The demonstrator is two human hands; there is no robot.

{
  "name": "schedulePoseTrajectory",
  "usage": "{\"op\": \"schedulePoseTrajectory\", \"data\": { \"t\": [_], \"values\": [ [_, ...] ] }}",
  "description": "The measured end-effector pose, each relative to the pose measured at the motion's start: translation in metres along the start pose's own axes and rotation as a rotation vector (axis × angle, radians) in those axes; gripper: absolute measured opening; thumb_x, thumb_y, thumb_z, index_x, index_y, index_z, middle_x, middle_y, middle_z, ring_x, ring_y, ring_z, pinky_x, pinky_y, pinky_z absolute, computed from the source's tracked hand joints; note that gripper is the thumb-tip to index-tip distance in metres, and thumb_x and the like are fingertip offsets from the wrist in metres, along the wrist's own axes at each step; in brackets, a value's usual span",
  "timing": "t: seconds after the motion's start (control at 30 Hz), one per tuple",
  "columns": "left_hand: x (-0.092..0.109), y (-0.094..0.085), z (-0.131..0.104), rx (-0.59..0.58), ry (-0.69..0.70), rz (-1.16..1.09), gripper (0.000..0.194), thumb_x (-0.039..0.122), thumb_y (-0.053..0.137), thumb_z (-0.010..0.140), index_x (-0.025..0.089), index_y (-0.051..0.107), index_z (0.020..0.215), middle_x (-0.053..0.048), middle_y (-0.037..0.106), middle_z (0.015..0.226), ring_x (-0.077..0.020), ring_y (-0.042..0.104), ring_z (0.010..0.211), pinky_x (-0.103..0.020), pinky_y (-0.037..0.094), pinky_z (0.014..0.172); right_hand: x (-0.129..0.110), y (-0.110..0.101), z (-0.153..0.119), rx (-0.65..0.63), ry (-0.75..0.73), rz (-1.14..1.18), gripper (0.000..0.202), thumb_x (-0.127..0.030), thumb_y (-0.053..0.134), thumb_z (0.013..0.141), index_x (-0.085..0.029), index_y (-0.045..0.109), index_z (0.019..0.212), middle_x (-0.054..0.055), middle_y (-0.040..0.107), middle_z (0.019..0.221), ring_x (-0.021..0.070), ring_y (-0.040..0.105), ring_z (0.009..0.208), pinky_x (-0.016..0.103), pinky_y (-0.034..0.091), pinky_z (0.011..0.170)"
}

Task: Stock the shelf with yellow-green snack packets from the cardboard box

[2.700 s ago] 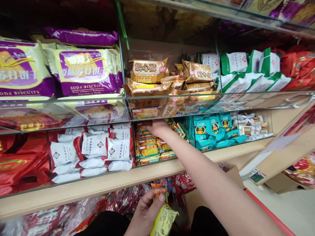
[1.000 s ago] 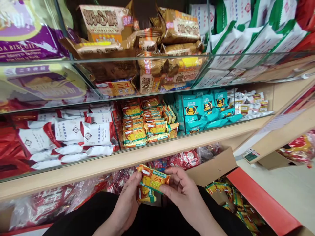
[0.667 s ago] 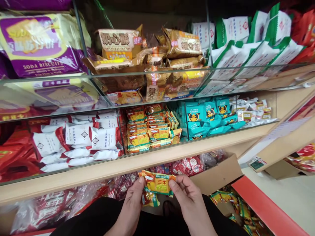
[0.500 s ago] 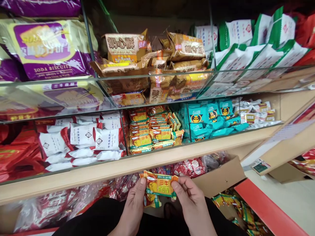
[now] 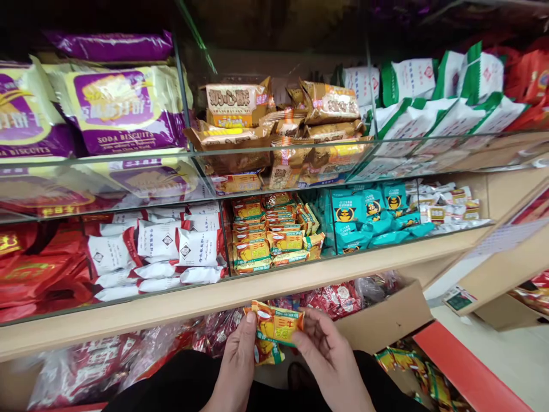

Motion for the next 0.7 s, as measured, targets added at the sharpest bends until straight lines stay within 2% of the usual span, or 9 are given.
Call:
{"op": "schedulePoseTrajectory", "data": {
  "t": [0.07,0.13,0.2,0.3,0.37,0.47,0.6,0.7],
  "values": [
    [0.003,0.0,-0.001,-0.003,0.005,0.0,0.033,0.044,0.053,0.078,0.016,0.067,0.088,-0.006,0.072,0.089,-0.026,0.063,0.09,-0.034,0.046,0.08,-0.007,0.003,-0.005,-0.073,-0.023,-0.046,0.031,-0.039,0.062,0.073,-0.022,0.059,0.099,0.004,0.066,0.087,0.0204,0.061,0.083,0.028,0.051,0.073],
    [0.005,0.0,-0.003,0.02,-0.019,-0.04,0.039,0.05,0.051,0.077,0.016,0.068,0.087,-0.007,0.072,0.083,-0.0258,0.063,0.086,-0.034,0.048,0.076,-0.019,0.0,-0.004,-0.07,-0.053,-0.097,0.028,-0.039,0.063,0.072,-0.021,0.061,0.094,0.004,0.067,0.083,0.0207,0.062,0.079,0.028,0.052,0.069],
    [0.004,-0.003,-0.004,0.072,-0.065,-0.085,0.045,0.054,0.047,0.078,0.016,0.068,0.09,-0.006,0.072,0.076,-0.0249,0.064,0.083,-0.033,0.049,0.073,-0.043,-0.011,0.007,0.057,-0.125,-0.136,0.029,-0.04,0.065,0.07,-0.02,0.063,0.09,0.005,0.067,0.082,0.0207,0.062,0.077,0.028,0.052,0.066],
    [-0.001,-0.006,-0.005,0.112,-0.139,-0.115,0.047,0.053,0.049,0.077,0.014,0.067,0.095,-0.005,0.071,0.067,-0.0239,0.065,0.075,-0.034,0.049,0.069,-0.092,-0.018,0.045,0.229,-0.304,-0.189,0.031,-0.04,0.066,0.069,-0.021,0.06,0.092,0.004,0.066,0.086,0.0187,0.061,0.077,0.029,0.05,0.069],
    [-0.003,-0.006,-0.005,0.103,-0.16,-0.116,0.046,0.052,0.052,0.075,0.013,0.067,0.095,-0.005,0.07,0.064,-0.0236,0.066,0.072,-0.034,0.049,0.068,-0.122,-0.006,0.081,0.199,-0.424,-0.203,0.034,-0.038,0.066,0.068,-0.02,0.056,0.094,0.005,0.065,0.088,0.0181,0.061,0.08,0.03,0.049,0.072],
    [0.0,-0.007,-0.004,0.088,-0.147,-0.08,0.042,0.051,0.058,0.071,0.015,0.069,0.089,-0.005,0.072,0.07,-0.0239,0.066,0.076,-0.033,0.049,0.068,-0.148,0.025,0.132,0.089,-0.487,-0.303,0.027,-0.032,0.062,0.07,-0.017,0.054,0.091,0.006,0.065,0.086,0.0181,0.061,0.081,0.031,0.048,0.073],
    [0.005,-0.013,-0.001,0.1,-0.12,-0.029,0.033,0.049,0.062,0.067,0.019,0.072,0.08,-0.005,0.071,0.09,-0.0257,0.061,0.093,-0.032,0.048,0.075,-0.154,0.063,0.169,-0.042,-0.494,-0.429,0.018,-0.027,0.061,0.069,-0.017,0.058,0.083,0.005,0.067,0.079,0.0183,0.062,0.074,0.03,0.047,0.07],
    [0.006,-0.013,0.001,0.07,-0.094,-0.021,0.032,0.049,0.064,0.066,0.02,0.072,0.077,-0.004,0.071,0.085,-0.0242,0.061,0.088,-0.03,0.047,0.074,-0.151,0.073,0.179,-0.038,-0.495,-0.516,0.016,-0.028,0.062,0.068,-0.018,0.059,0.079,0.004,0.066,0.074,0.0193,0.06,0.071,0.03,0.046,0.066]
  ]
}}
Point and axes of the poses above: each hand's wrist, its own z-axis towards the middle knuckle, its own y-axis out of the palm, x = y × z, the point moved 7 cm from there along z, towards the middle knuckle
